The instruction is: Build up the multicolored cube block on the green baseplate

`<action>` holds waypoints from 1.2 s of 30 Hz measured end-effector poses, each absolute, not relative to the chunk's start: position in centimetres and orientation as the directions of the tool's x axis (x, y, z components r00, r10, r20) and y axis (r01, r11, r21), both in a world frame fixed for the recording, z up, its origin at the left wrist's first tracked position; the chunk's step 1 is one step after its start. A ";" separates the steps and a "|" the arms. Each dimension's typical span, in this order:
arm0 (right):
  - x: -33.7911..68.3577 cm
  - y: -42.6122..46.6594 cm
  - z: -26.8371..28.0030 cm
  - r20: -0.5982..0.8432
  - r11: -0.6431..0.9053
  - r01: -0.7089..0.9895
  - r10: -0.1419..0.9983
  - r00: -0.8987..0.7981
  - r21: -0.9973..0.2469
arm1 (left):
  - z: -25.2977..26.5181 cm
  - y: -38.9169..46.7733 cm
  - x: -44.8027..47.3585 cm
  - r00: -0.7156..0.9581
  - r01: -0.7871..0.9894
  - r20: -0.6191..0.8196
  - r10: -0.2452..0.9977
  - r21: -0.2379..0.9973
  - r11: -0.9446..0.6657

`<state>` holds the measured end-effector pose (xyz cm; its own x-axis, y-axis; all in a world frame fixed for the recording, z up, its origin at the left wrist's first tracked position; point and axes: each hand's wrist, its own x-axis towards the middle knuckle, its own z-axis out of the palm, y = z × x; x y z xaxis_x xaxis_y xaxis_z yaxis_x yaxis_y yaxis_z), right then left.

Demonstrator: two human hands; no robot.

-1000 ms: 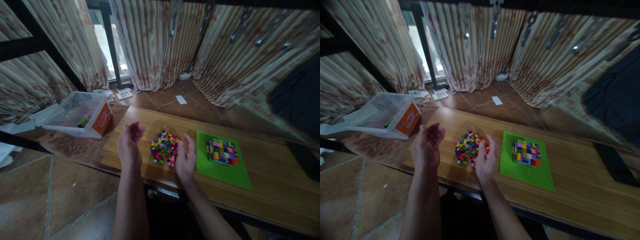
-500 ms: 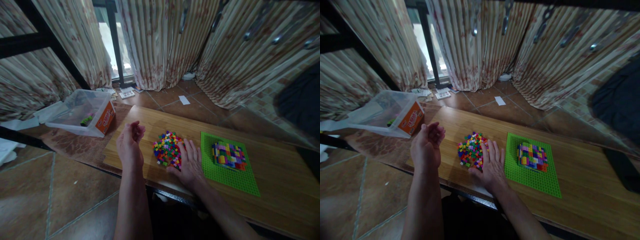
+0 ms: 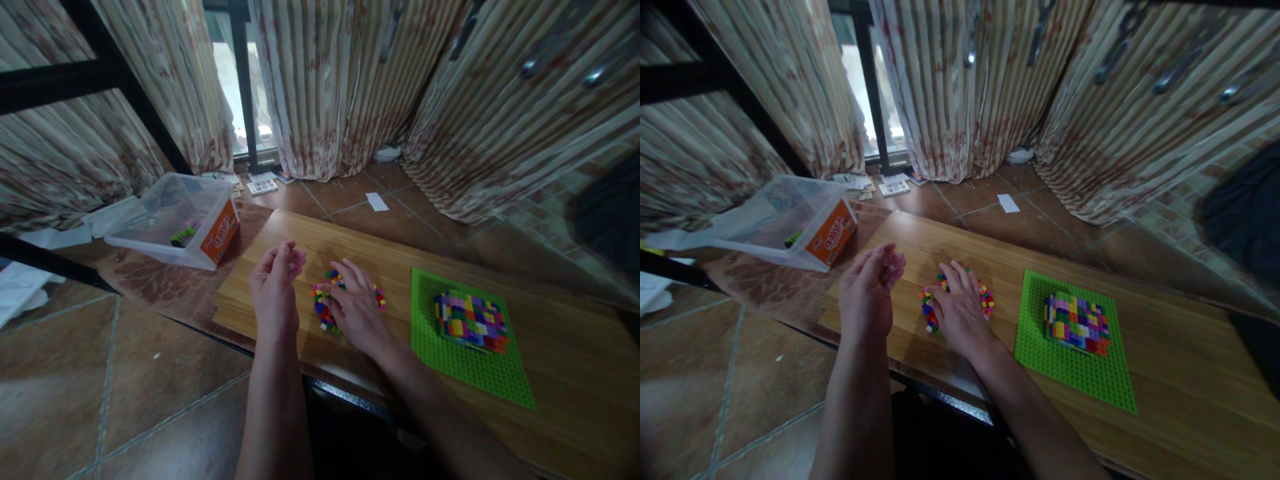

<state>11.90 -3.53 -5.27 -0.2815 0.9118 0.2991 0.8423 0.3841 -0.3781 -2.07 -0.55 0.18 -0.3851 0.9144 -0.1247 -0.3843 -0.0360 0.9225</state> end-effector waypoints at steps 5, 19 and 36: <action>11.9 -3.1 -5.8 0.292 0.376 0.828 0.917 -0.270 -0.416 | 0.2 -0.5 -2.0 -0.372 -0.381 -0.147 0.916 0.925 -0.006; 14.9 -7.8 -1.4 0.273 0.236 0.484 0.962 0.007 -0.843 | 0.6 -0.3 0.0 -0.290 -0.330 -0.200 0.936 0.939 0.099; 31.3 -14.2 -1.1 0.135 -0.044 0.262 0.768 0.626 -0.964 | -1.9 -6.0 11.7 0.376 0.144 -0.041 0.926 0.989 -0.015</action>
